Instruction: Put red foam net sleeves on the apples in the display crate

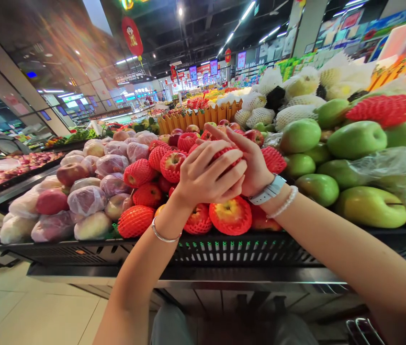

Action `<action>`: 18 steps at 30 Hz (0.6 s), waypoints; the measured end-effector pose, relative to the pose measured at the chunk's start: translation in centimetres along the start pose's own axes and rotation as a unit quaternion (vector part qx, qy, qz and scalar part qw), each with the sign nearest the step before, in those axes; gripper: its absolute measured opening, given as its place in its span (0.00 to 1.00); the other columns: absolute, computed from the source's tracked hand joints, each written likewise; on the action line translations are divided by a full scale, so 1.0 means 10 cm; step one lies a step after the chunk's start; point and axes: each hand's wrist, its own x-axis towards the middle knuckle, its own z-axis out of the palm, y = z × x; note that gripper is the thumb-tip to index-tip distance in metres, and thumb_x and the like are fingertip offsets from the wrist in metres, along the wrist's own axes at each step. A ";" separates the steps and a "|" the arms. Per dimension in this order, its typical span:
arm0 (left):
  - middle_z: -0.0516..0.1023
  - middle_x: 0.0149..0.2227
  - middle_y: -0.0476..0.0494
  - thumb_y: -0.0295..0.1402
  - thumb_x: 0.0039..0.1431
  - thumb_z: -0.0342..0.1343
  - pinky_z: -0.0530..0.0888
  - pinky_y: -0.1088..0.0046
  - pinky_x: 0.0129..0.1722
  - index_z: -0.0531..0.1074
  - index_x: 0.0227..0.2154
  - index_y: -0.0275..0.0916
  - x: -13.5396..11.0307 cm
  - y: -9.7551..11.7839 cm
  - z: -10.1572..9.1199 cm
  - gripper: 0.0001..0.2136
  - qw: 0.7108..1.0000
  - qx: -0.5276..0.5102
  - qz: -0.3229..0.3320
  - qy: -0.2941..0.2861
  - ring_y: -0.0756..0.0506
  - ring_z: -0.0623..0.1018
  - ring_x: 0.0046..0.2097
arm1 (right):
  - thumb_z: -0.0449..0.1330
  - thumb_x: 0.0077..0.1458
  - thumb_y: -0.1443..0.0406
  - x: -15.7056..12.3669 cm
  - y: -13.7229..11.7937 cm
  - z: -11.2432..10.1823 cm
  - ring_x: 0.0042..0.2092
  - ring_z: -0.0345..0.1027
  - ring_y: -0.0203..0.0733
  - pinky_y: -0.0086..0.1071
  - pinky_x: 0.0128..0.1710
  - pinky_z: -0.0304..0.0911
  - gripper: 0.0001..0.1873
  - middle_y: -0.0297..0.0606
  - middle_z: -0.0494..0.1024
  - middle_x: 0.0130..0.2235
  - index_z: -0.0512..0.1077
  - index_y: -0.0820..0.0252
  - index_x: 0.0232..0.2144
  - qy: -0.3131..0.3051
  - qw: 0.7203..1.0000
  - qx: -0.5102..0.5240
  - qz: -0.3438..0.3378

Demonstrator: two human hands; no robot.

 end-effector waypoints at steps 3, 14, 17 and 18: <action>0.79 0.38 0.48 0.31 0.59 0.53 0.77 0.66 0.42 0.73 0.37 0.41 0.01 0.00 -0.01 0.05 0.999 -0.028 -0.015 0.009 0.45 0.78 0.44 | 0.40 0.68 0.54 0.02 0.00 -0.04 0.37 0.73 0.28 0.21 0.45 0.70 0.23 0.30 0.78 0.34 0.74 0.51 0.44 -0.070 0.996 0.056 0.028; 0.80 0.38 0.45 0.32 0.60 0.51 0.76 0.66 0.41 0.74 0.36 0.38 0.00 -0.01 0.06 0.07 0.999 -0.040 -0.005 0.031 0.43 0.78 0.44 | 0.44 0.61 0.59 0.03 0.04 -0.09 0.29 0.69 0.30 0.22 0.31 0.68 0.19 0.30 0.77 0.27 0.72 0.54 0.28 0.063 0.994 0.050 0.077; 0.80 0.38 0.46 0.32 0.59 0.52 0.76 0.66 0.41 0.74 0.35 0.39 0.00 0.01 0.06 0.06 0.999 -0.039 -0.006 0.035 0.43 0.78 0.43 | 0.44 0.61 0.59 0.03 0.05 -0.07 0.27 0.67 0.30 0.22 0.27 0.66 0.18 0.30 0.75 0.26 0.71 0.54 0.28 0.057 0.991 0.067 0.099; 0.80 0.38 0.46 0.31 0.59 0.52 0.76 0.66 0.41 0.74 0.35 0.39 0.00 0.01 0.06 0.06 0.999 -0.039 -0.008 0.036 0.43 0.78 0.43 | 0.44 0.60 0.58 0.03 0.05 -0.07 0.27 0.67 0.30 0.21 0.26 0.65 0.18 0.30 0.75 0.26 0.71 0.54 0.28 0.057 0.991 0.069 0.102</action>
